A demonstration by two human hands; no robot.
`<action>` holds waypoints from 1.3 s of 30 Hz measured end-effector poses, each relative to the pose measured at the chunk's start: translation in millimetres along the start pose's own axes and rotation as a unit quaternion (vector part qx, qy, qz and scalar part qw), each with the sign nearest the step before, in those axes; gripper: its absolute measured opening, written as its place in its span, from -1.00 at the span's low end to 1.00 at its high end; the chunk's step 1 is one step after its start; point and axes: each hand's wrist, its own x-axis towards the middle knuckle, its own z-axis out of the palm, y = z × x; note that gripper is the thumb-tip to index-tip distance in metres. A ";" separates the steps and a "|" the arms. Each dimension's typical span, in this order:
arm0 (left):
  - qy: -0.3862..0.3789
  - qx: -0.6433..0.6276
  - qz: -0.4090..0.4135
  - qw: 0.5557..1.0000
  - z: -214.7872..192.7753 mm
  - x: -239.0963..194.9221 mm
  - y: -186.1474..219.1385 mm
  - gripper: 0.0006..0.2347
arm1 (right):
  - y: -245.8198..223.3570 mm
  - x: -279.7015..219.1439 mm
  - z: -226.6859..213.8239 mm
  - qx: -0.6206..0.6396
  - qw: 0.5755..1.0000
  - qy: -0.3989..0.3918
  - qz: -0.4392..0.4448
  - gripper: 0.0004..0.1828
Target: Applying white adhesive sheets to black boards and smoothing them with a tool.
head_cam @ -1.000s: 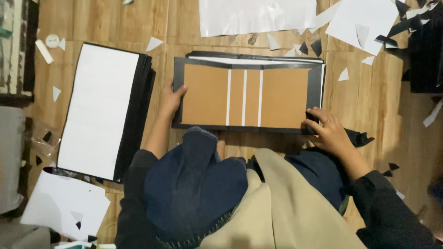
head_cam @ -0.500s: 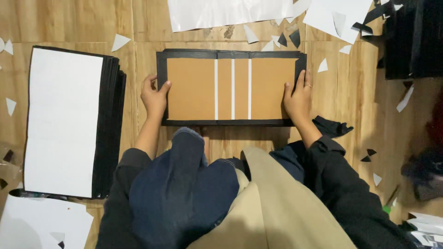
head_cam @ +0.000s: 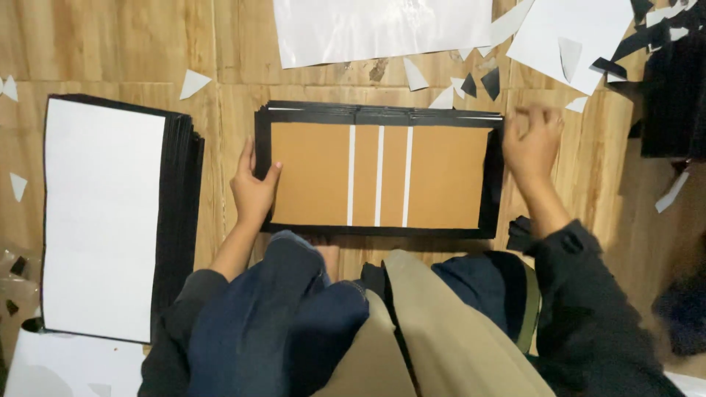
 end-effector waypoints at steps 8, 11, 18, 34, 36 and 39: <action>-0.022 0.036 0.085 0.995 -7.3 -7.7 7.8 -0.43 | 2.9 144.7 79.3 0.159 0.956 -0.138 0.206 -0.73; -0.026 0.012 0.108 0.994 -10.0 -9.2 9.5 -0.48 | 20.3 160.2 139.6 0.071 0.979 -0.099 0.165 -0.60; -0.067 0.058 0.116 0.989 -17.0 -13.2 22.3 -0.48 | -26.3 163.1 143.2 0.114 0.967 -0.039 0.226 -0.82; -0.309 -0.092 0.181 0.929 16.5 -31.2 112.3 -0.63 | -309.4 66.2 -128.8 0.036 0.840 0.154 -0.520 -0.89; -0.281 -0.284 0.108 0.910 46.1 -19.8 76.3 -0.62 | -321.8 48.6 -170.0 0.068 0.816 0.175 -0.547 -0.90; -0.126 -0.518 0.048 0.845 45.8 -3.1 73.8 -0.62 | -302.2 15.7 -214.0 0.082 0.828 0.110 -0.543 -0.75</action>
